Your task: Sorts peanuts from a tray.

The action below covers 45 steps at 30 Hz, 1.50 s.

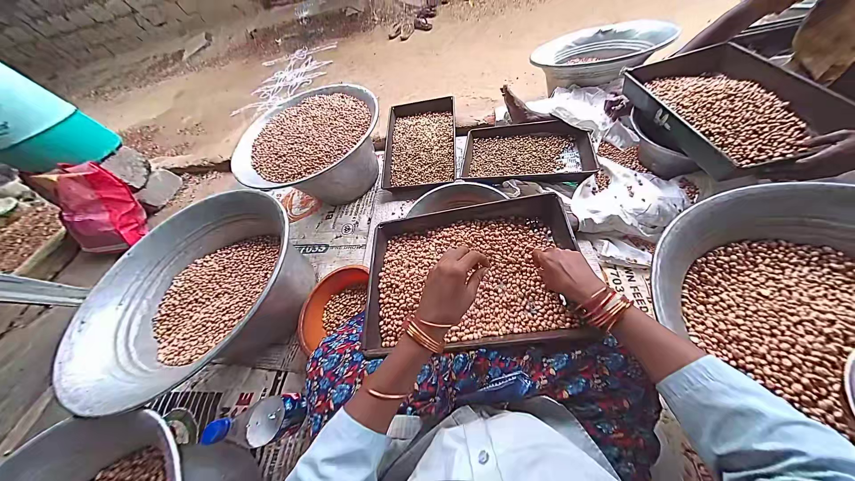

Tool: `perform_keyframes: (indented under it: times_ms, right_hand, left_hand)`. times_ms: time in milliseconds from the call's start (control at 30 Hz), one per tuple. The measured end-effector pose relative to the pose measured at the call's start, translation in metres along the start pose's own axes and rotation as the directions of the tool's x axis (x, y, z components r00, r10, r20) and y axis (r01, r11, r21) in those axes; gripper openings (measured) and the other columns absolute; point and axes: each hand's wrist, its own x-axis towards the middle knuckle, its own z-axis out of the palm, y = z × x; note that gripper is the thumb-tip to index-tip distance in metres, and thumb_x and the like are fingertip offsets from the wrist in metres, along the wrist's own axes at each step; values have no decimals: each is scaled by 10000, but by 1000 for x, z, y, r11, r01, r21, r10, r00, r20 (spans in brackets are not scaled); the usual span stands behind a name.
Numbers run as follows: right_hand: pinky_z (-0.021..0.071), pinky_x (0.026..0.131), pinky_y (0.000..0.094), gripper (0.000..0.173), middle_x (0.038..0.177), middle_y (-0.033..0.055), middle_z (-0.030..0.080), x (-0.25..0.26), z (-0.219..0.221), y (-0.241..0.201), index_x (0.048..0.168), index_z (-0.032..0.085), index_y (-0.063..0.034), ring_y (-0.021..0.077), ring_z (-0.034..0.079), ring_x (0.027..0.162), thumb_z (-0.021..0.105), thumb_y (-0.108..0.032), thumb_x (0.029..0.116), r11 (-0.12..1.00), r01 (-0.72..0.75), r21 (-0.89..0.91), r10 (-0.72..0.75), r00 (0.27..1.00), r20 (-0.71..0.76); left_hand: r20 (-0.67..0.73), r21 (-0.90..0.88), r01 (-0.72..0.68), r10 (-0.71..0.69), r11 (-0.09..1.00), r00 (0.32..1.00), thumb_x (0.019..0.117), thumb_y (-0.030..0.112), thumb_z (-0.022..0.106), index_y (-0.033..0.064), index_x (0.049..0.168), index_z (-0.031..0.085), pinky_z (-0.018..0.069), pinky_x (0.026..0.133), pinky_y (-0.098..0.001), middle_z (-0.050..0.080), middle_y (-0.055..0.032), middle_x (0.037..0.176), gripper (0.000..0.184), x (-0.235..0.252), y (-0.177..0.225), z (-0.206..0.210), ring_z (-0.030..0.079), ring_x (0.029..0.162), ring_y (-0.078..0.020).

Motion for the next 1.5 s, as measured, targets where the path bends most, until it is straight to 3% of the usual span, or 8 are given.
perform_keyframes:
  times_ms: [200, 400, 633, 800, 1033, 1267, 1400, 1500]
  right_hand:
    - [517, 844, 612, 259, 1023, 191, 719, 1, -5, 9, 1148, 707, -66, 391, 688, 999, 640, -246, 974, 966, 41, 257, -37, 999, -21]
    - [483, 646, 340, 175, 889, 89, 577, -1, -8, -2, 1165, 580, -23, 142, 543, 677, 543, -73, 1001, 653, 16, 757, 3, 1000, -23]
    - [507, 920, 587, 258, 1102, 194, 722, -2, 14, -21, 1185, 714, -64, 384, 682, 1052, 560, -201, 1029, 899, 317, 302, -307, 948, -81]
    - [524, 790, 615, 260, 1079, 267, 683, 0, 26, -38, 1168, 672, 0, 461, 686, 992, 472, -120, 1054, 942, 318, 104, -316, 948, -39]
    - [530, 793, 608, 282, 1108, 264, 687, -1, 21, -47, 1216, 671, -13, 455, 693, 988, 476, -136, 1053, 963, 265, 53, -266, 964, 14]
    - [525, 829, 613, 298, 1120, 254, 686, -5, 27, -45, 1263, 623, -9, 446, 684, 1028, 489, -173, 1053, 971, 223, 86, -228, 973, 43]
    - [518, 820, 604, 321, 1098, 258, 676, -7, 27, -45, 1257, 583, 28, 442, 679, 1027, 464, -189, 1053, 974, 208, 88, -214, 975, 65]
    - [513, 829, 599, 333, 1092, 262, 677, -8, 24, -51, 1253, 580, 35, 442, 680, 1027, 456, -204, 1057, 979, 188, 81, -194, 977, 83]
  left_hand:
    - [392, 163, 174, -226, 971, 892, 1071, 143, 482, 111, 1232, 740, 501, 1049, -477, 686, -172, 1251, 306, 14, -33, 50, 639, 1215, -330]
    - [508, 317, 167, -316, 934, 801, 1044, 206, 576, 116, 1311, 694, 422, 1137, -487, 603, -197, 1387, 306, 31, -32, 68, 528, 1354, -361]
    - [464, 216, 276, -347, 936, 815, 1032, 225, 569, 31, 1253, 687, 459, 1100, -460, 663, -179, 1275, 317, 27, -35, 60, 605, 1264, -312]
    - [398, -291, 545, -418, 787, 816, 985, 59, 465, 7, 1232, 595, 534, 624, -283, 662, -91, 992, 284, 15, -50, 46, 618, 672, -112]
    - [590, 172, 245, -299, 954, 750, 1031, 92, 530, 49, 1262, 696, 485, 1073, -519, 667, -183, 1311, 288, 1, -21, 50, 632, 1249, -336]
    - [610, 304, 175, -332, 937, 719, 1029, 190, 552, 61, 1260, 689, 513, 1007, -549, 658, -184, 1310, 298, -2, -15, 62, 646, 1209, -364]
    - [522, 35, 388, -348, 921, 779, 975, 161, 570, 10, 1204, 656, 526, 864, -503, 682, -181, 1013, 288, 8, -30, 60, 665, 931, -309]
    - [436, -165, 519, -410, 839, 801, 981, 91, 473, 2, 1267, 609, 525, 887, -453, 681, -166, 1088, 329, 24, -43, 53, 662, 964, -259]
